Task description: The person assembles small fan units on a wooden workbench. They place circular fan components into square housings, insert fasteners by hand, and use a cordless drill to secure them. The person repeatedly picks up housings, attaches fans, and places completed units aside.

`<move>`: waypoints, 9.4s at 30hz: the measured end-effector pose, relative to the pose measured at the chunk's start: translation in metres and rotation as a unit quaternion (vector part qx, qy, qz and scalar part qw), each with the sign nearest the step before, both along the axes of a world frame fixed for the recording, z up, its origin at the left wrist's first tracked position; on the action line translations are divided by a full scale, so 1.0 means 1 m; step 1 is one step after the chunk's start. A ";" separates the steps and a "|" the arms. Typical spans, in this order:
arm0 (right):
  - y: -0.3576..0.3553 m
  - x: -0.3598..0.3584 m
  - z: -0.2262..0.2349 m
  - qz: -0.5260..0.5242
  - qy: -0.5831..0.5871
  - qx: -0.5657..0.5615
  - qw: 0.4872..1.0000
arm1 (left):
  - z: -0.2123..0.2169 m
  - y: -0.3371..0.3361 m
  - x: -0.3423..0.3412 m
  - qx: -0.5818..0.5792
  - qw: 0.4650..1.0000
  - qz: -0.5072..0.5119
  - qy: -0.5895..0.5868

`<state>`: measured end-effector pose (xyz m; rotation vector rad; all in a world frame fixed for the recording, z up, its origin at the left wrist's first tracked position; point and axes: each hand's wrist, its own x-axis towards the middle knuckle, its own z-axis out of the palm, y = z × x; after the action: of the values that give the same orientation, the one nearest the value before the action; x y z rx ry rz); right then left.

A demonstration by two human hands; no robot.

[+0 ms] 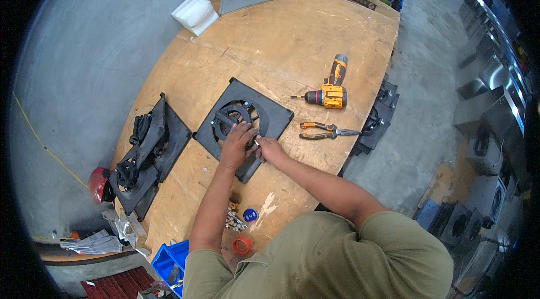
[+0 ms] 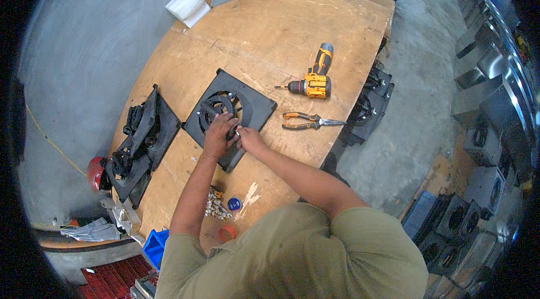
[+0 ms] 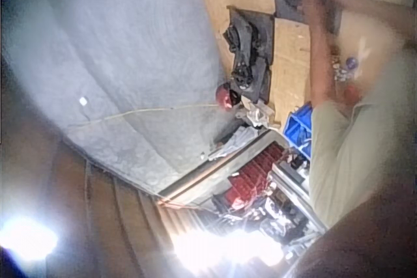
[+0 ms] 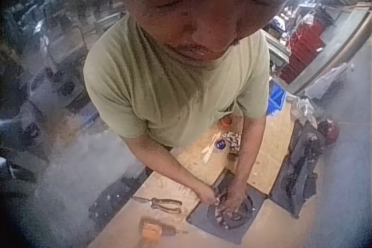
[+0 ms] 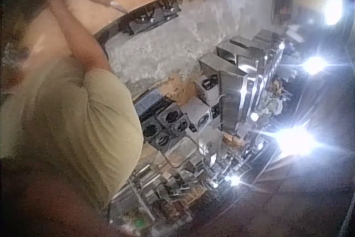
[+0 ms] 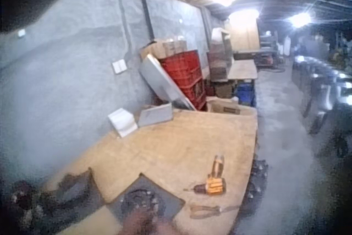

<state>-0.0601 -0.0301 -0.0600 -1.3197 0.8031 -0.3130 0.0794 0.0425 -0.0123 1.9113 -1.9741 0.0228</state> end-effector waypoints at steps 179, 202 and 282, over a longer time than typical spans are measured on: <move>-0.014 -0.008 -0.002 -0.025 -0.016 0.020 0.999 | -0.001 0.005 -0.005 0.024 0.999 0.040 0.009; -0.049 0.127 0.080 0.414 0.048 -0.453 0.788 | -0.015 0.294 -0.222 -0.093 0.760 0.576 0.287; -0.636 -0.407 -0.247 0.335 0.297 -0.331 0.831 | -0.076 -0.430 -0.334 0.131 0.985 0.107 0.031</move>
<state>-0.4672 -0.6656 -0.3066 -2.3271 0.6911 0.4595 -0.2545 -0.3877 -0.0884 2.2533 -1.7971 -0.2455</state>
